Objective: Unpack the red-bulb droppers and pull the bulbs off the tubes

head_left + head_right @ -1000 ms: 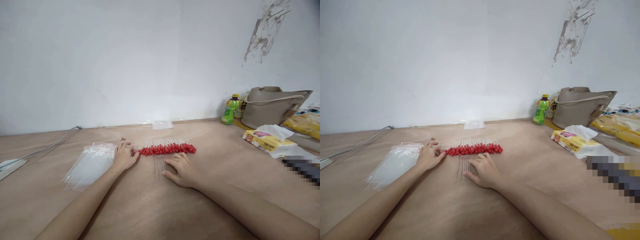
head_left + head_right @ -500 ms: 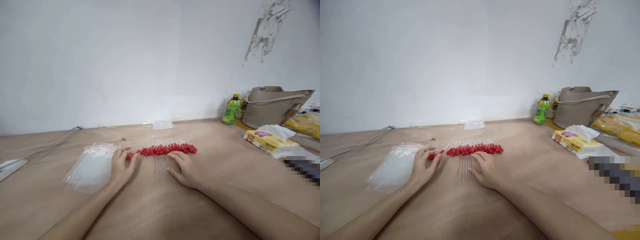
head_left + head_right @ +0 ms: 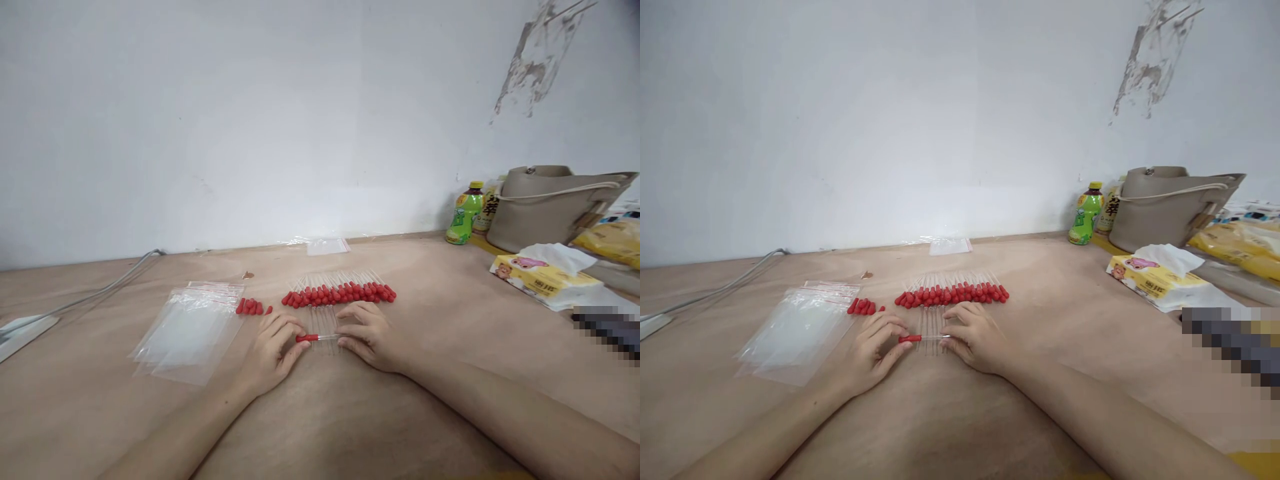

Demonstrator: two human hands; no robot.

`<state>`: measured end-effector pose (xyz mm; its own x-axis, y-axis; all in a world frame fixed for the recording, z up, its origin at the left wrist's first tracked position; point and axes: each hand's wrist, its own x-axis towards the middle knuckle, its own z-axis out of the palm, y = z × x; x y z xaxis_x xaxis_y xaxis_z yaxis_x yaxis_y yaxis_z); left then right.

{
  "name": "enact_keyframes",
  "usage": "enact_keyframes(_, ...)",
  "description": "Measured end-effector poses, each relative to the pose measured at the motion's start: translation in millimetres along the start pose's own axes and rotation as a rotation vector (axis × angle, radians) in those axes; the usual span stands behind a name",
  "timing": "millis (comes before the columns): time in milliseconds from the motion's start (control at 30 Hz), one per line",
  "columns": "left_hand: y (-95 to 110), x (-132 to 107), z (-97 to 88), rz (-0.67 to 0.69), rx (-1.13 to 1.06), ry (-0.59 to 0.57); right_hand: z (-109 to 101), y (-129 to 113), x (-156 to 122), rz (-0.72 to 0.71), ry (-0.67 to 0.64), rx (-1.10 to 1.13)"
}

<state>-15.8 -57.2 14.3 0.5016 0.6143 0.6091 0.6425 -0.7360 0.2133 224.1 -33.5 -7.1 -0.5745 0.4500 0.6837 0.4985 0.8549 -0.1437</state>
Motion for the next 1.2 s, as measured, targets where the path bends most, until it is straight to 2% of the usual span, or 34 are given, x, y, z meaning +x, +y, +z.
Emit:
enact_keyframes(333,0.9,5.0,13.1,0.148,0.005,-0.025,-0.9,-2.4,2.9,-0.046,0.020,0.004)
enact_keyframes(700,0.1,3.9,18.4,0.171,0.008,-0.020,-2.1,-9.1,6.1,-0.022,-0.087,0.034)
enact_keyframes(1200,2.3,5.3,20.5,0.229,0.008,-0.016,7.1,-9.5,9.1,-0.065,-0.062,0.068)
